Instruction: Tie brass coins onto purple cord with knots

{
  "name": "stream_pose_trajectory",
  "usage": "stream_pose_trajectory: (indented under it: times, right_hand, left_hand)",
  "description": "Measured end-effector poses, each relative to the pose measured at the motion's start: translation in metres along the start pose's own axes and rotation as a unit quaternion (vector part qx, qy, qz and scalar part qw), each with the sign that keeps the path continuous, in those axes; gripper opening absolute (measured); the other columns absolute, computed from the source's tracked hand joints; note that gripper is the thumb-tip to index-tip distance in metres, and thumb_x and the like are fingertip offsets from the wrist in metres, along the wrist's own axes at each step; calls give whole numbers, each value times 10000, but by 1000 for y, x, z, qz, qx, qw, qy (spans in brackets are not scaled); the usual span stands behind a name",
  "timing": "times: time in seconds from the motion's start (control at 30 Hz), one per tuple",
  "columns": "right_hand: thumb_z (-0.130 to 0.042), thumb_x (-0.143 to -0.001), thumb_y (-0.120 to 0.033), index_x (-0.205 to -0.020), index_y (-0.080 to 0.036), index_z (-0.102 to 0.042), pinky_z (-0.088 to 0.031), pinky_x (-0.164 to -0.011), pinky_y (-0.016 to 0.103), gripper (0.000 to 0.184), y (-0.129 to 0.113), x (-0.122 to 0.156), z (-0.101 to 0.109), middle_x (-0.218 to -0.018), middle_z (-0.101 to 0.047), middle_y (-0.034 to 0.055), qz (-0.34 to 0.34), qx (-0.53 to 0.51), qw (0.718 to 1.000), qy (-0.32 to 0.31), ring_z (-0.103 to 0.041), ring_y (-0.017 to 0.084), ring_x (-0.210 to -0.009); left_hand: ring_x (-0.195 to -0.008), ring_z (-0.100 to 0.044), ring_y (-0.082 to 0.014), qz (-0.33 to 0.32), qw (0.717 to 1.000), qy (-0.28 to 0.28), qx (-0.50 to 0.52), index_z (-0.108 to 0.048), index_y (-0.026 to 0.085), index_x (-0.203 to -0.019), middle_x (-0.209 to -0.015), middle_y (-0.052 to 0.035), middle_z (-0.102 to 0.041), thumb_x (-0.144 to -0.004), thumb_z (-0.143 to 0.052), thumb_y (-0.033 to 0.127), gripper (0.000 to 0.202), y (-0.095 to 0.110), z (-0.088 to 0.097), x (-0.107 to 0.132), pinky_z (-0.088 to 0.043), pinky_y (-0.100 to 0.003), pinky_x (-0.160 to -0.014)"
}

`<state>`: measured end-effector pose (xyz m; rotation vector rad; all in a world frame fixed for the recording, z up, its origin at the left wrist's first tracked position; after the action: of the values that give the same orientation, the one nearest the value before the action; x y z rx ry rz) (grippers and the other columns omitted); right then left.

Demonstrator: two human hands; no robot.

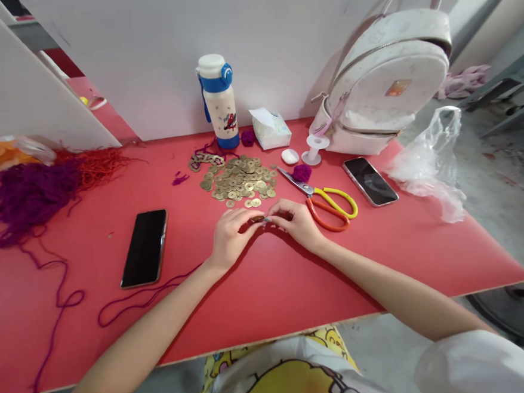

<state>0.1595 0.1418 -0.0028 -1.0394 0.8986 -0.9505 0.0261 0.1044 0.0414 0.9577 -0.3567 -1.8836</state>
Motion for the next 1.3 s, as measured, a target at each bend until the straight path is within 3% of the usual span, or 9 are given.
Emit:
stream_pose_trajectory:
  times: [0.1,0.23,0.47,0.63,1.07,1.23,1.3]
  right_hand:
    - [-666,-869,-299,-780,-181,-654,-465,-627,265,148,-5,-3,6,-748,-648,12,26,53,998,15,-584,132,-611]
    - [-661,-895,-259,-816,-196,-685,-454,-733,279,104,-16,-5,4,-851,-675,29,69,179,981,-3,-620,169,-790]
    - [-677,-898,-285,-929,-232,-710,-451,-727,262,69,-20,-6,-10,-1015,-700,40,97,302,948,-26,-631,187,-946]
    - [-666,-907,-307,-1072,-259,-713,-446,-697,274,178,-19,-10,-17,-1069,-705,46,104,355,929,-37,-620,203,-974]
    - [-643,-924,-280,-888,-221,-695,-341,-627,244,87,-18,-17,-17,-927,-691,27,103,328,938,-40,-609,173,-897]
    - [-612,-933,-226,-891,-204,-659,-383,-674,253,67,-17,-13,-13,-918,-698,37,93,293,950,-54,-615,181,-881]
    - [-595,-930,-205,-881,-201,-652,-411,-714,265,75,-17,-10,-7,-912,-701,39,80,269,958,-66,-626,183,-872]
  left_hand:
    - [-793,-671,-178,20,1000,9,0,-713,240,-993,-896,-17,-756,-876,-690,245,119,-7,4,-2,-484,-314,-783]
    - [-785,-659,-174,29,999,-23,-32,-721,228,-1007,-878,-11,-750,-850,-717,190,162,-15,1,-5,-458,-318,-772]
    - [-784,-649,-190,76,995,-50,-30,-735,222,-1021,-883,-20,-744,-810,-746,150,223,-32,-8,-4,-466,-318,-759]
    - [-800,-657,-194,90,995,-42,12,-744,235,-1006,-875,-22,-733,-804,-744,139,223,-36,-8,-2,-487,-317,-769]
    - [-797,-684,-193,103,990,-51,81,-743,203,-986,-903,-40,-753,-800,-733,162,191,-35,-10,-4,-517,-327,-789]
    - [-828,-685,-196,168,975,-55,133,-753,211,-981,-898,-38,-747,-776,-732,205,206,-40,0,-6,-524,-335,-839]
    - [-787,-684,-189,229,950,-82,197,-752,201,-931,-855,-38,-738,-751,-746,227,182,-46,1,-1,-535,-327,-808]
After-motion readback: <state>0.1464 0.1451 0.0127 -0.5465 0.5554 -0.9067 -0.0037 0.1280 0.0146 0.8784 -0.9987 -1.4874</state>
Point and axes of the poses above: each hand's wrist, its own x-axis away from the middle knuckle, its own z-axis out of the back of the hand, y = z × x, the point moved 10 cm from there along -x, towards the middle knuckle
